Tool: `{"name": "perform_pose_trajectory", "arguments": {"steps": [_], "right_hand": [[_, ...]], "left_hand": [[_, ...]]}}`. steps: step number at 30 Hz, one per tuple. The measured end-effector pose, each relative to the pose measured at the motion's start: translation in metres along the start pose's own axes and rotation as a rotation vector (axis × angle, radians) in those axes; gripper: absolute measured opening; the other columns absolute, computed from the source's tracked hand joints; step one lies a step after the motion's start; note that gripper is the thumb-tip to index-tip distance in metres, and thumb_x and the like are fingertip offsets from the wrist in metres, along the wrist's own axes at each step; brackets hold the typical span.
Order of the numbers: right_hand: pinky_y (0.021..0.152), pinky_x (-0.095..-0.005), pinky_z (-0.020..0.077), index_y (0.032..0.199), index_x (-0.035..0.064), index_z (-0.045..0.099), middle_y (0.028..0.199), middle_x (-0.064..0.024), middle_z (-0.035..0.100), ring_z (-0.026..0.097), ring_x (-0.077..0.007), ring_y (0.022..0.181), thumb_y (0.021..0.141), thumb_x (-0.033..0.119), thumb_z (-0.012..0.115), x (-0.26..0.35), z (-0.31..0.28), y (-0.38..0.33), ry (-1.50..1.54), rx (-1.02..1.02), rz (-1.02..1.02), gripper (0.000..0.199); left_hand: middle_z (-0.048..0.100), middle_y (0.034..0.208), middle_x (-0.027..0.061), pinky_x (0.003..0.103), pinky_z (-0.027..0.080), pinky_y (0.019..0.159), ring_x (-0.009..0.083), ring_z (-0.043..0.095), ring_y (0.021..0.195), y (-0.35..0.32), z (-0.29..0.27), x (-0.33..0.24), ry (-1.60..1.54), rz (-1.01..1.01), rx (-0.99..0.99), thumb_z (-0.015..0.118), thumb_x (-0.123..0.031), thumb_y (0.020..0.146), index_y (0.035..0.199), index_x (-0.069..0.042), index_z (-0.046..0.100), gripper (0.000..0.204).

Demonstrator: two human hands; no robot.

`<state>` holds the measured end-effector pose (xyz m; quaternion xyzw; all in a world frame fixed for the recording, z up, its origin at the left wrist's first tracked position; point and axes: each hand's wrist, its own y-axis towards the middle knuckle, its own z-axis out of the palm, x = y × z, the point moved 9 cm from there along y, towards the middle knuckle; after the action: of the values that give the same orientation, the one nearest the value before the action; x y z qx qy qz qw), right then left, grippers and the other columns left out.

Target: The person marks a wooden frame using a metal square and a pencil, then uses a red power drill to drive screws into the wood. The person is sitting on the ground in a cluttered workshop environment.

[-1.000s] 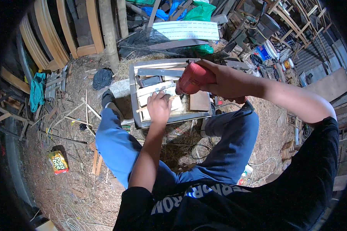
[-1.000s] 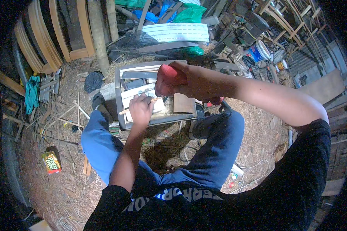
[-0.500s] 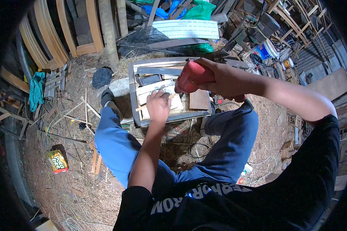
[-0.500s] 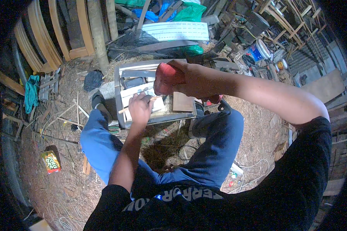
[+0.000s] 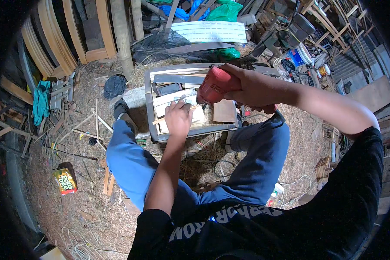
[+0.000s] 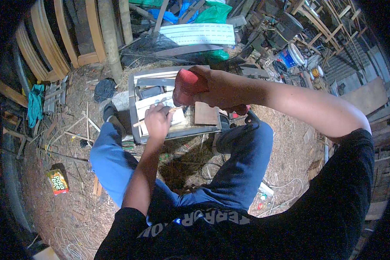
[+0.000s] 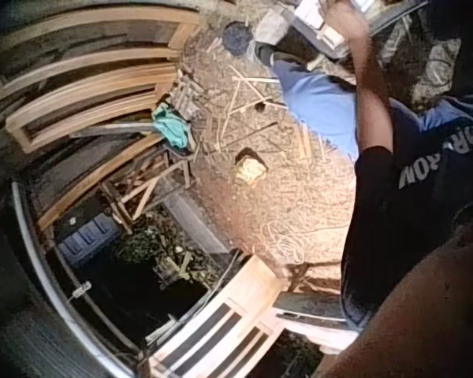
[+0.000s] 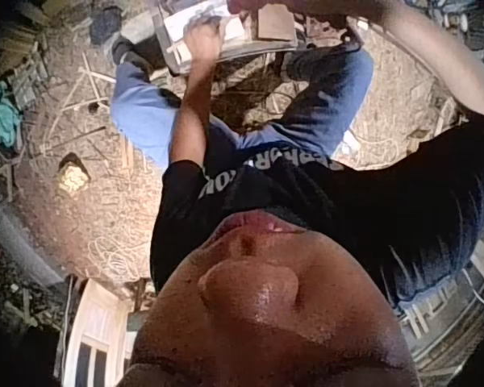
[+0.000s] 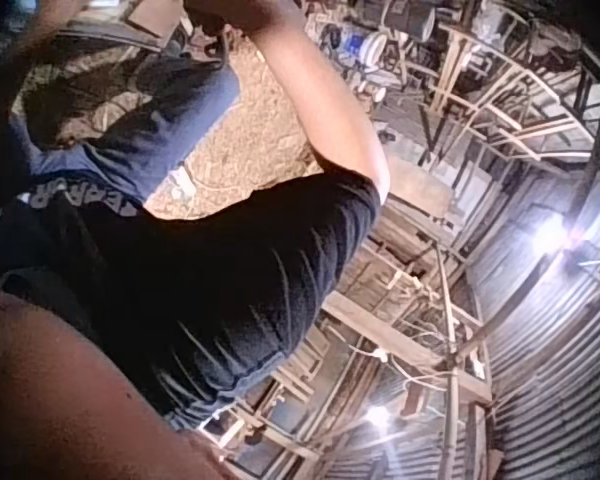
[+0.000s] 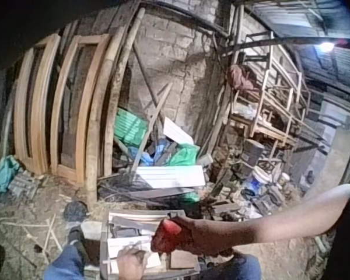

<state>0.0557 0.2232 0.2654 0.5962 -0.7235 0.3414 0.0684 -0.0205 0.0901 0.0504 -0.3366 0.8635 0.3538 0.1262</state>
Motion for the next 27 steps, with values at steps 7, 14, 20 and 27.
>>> {"name": "perform_pose_trajectory", "arguments": {"steps": [7, 14, 20, 27], "right_hand": [[0.064, -0.0391, 0.0602, 0.167, 0.0158, 0.033, 0.094, -0.0120, 0.075, 0.074, -0.0192, 0.070, 0.103, 0.023, 0.076, -0.004, 0.000, 0.002, -0.043, -0.025, -0.044, 0.078], [0.065, -0.0396, 0.0609, 0.169, 0.0155, 0.031, 0.095, -0.0123, 0.075, 0.074, -0.0196, 0.069, 0.102, 0.023, 0.076, -0.004, 0.001, 0.002, -0.122, -0.014, -0.031, 0.081], [0.067, -0.0399, 0.0611, 0.167, 0.0147, 0.032, 0.096, -0.0135, 0.075, 0.074, -0.0208, 0.070, 0.102, 0.022, 0.076, -0.005, 0.002, 0.003, -0.086, -0.026, -0.061, 0.079], [0.068, -0.0408, 0.0616, 0.167, 0.0148, 0.033, 0.099, -0.0144, 0.076, 0.075, -0.0223, 0.073, 0.101, 0.018, 0.076, -0.008, 0.004, 0.006, -0.098, -0.069, -0.193, 0.078]], "left_hand": [[0.071, 0.095, 0.0071, 0.048, 0.049, 0.084, 0.0317, 0.065, 0.096, 0.001, 0.000, -0.001, -0.011, -0.004, 0.009, 0.084, -0.027, 0.084, 0.098, -0.010, 0.084, 0.022], [0.072, 0.096, 0.0071, 0.048, 0.049, 0.084, 0.0316, 0.065, 0.097, 0.001, 0.001, 0.001, -0.014, -0.010, 0.011, 0.084, -0.028, 0.084, 0.099, -0.010, 0.084, 0.023], [0.072, 0.097, 0.0078, 0.048, 0.049, 0.084, 0.0324, 0.065, 0.097, 0.001, 0.001, 0.001, -0.024, -0.015, 0.016, 0.084, -0.028, 0.084, 0.099, -0.009, 0.084, 0.025], [0.074, 0.098, 0.0089, 0.048, 0.049, 0.083, 0.0333, 0.066, 0.097, 0.000, 0.001, 0.001, -0.014, -0.009, 0.006, 0.083, -0.030, 0.086, 0.098, -0.008, 0.084, 0.025]]}}
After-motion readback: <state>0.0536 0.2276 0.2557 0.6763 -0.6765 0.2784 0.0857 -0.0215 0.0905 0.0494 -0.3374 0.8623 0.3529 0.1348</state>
